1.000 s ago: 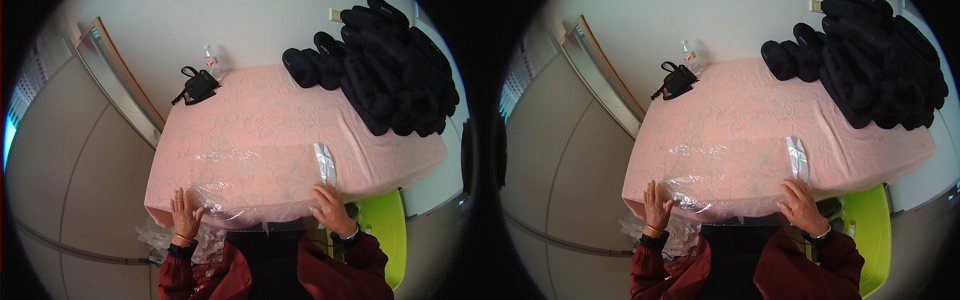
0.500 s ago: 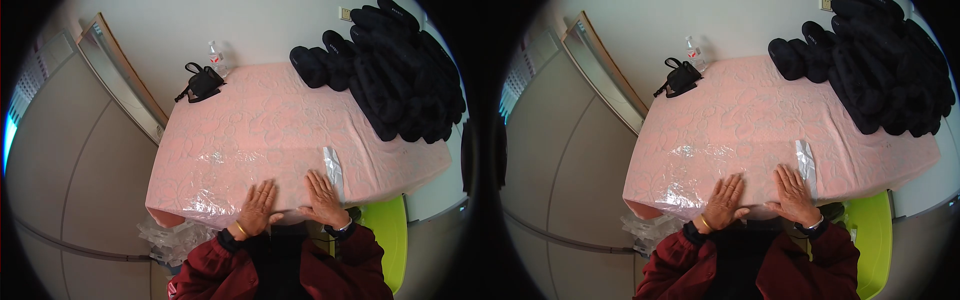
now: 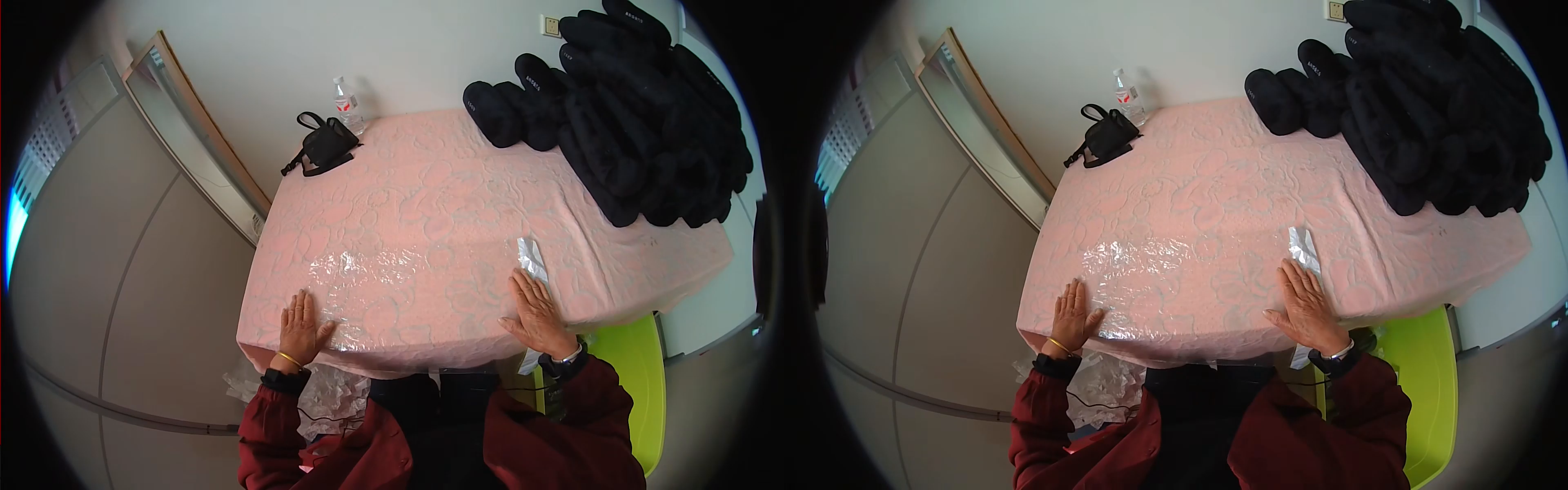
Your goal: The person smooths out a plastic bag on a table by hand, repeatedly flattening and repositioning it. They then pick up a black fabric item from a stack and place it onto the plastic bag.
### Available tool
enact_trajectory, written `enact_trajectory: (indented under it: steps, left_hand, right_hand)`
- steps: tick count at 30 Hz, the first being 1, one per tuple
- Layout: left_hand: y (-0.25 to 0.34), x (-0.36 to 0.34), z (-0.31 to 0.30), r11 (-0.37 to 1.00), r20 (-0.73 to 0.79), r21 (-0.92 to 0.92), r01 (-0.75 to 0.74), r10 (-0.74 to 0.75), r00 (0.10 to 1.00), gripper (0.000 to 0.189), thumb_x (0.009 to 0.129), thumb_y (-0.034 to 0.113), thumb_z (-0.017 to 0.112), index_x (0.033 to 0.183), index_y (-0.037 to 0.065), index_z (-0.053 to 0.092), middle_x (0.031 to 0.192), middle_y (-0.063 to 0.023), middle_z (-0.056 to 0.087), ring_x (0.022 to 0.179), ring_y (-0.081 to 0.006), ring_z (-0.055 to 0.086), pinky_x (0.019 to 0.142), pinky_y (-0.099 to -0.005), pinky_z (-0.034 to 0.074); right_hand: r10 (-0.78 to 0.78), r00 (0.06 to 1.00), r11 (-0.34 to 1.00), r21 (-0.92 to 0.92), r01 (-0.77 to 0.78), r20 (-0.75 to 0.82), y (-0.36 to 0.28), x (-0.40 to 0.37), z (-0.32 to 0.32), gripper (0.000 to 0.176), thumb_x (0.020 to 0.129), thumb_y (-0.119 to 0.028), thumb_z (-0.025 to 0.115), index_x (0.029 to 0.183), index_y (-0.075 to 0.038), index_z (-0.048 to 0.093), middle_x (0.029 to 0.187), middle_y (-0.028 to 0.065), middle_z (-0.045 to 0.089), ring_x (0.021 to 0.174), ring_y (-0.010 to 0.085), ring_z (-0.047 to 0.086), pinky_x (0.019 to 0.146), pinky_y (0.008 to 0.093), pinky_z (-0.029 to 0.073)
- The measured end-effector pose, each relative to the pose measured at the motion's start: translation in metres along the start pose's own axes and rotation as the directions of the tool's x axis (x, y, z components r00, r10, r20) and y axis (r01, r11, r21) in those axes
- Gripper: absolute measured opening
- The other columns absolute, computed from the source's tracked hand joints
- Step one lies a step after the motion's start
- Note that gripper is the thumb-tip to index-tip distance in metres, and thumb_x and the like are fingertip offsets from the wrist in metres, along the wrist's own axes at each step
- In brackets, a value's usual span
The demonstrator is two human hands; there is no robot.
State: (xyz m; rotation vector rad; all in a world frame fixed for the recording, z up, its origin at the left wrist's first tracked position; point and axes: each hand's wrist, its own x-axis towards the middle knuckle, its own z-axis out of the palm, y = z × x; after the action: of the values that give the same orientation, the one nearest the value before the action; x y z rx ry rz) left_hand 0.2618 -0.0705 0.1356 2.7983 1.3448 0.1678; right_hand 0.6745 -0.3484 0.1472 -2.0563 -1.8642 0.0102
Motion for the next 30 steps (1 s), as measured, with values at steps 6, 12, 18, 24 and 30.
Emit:
enact_trajectory:
  steps: [6, 12, 18, 24, 30]
  left_hand:
    - [0.046, 0.007, -0.064, 0.989, 0.015, 0.142, 0.038, -0.040, 0.999, 0.086, 0.095, 0.057, 0.053, 0.149, -0.008, 0.033, 0.157, -0.0272, 0.030, 0.146, -0.0436, 0.028, 0.119, -0.0534, 0.022]
    - [0.165, 0.051, -0.087, 0.866, -0.028, 0.067, -0.496, 0.498, 0.867, 0.092, 0.097, 0.065, 0.044, 0.148, -0.011, 0.032, 0.158, -0.0292, 0.028, 0.149, -0.0408, 0.024, 0.121, -0.0517, 0.020]
    - [0.247, 0.081, -0.012, 0.752, 0.149, -0.080, -0.654, 0.658, 0.738, 0.102, 0.094, 0.072, 0.040, 0.152, -0.010, 0.024, 0.161, -0.0302, 0.019, 0.151, -0.0424, 0.019, 0.121, -0.0523, 0.018]
    - [0.225, 0.103, -0.002, 0.763, 0.275, -0.080, -0.642, 0.636, 0.721, 0.106, 0.091, 0.076, 0.042, 0.153, -0.008, 0.023, 0.162, -0.0281, 0.016, 0.152, -0.0410, 0.018, 0.119, -0.0564, 0.021]
    - [0.126, 0.118, -0.017, 0.906, 0.327, -0.058, -0.419, 0.414, 0.850, 0.104, 0.091, 0.070, 0.049, 0.153, -0.008, 0.021, 0.163, -0.0264, 0.014, 0.151, -0.0408, 0.018, 0.119, -0.0547, 0.022]
  right_hand:
    - [0.026, 1.000, 0.997, 0.074, -0.027, 0.014, -0.001, -0.002, -0.031, 0.080, 0.097, -0.041, 0.057, 0.148, 0.012, 0.027, 0.156, 0.0305, 0.028, 0.147, 0.0415, 0.027, 0.121, 0.0483, 0.022]
    - [-0.074, 0.985, 0.995, -0.061, 0.084, 0.154, -0.016, 0.038, -0.053, 0.084, 0.098, -0.048, 0.053, 0.147, 0.014, 0.027, 0.155, 0.0345, 0.026, 0.147, 0.0450, 0.025, 0.120, 0.0497, 0.022]
    - [0.020, 0.961, 0.995, -0.099, 0.008, 0.275, 0.004, 0.075, -0.027, 0.092, 0.096, -0.056, 0.052, 0.148, 0.014, 0.024, 0.156, 0.0351, 0.023, 0.148, 0.0464, 0.022, 0.121, 0.0512, 0.021]
    - [0.048, 0.920, 0.993, -0.114, -0.004, 0.388, 0.021, 0.066, -0.024, 0.097, 0.093, -0.058, 0.056, 0.149, 0.015, 0.023, 0.158, 0.0345, 0.018, 0.150, 0.0450, 0.017, 0.121, 0.0509, 0.020]
    - [0.011, 0.928, 0.994, -0.105, 0.030, 0.372, 0.031, 0.060, -0.022, 0.097, 0.092, -0.055, 0.059, 0.149, 0.015, 0.023, 0.159, 0.0342, 0.017, 0.150, 0.0446, 0.016, 0.122, 0.0504, 0.020]
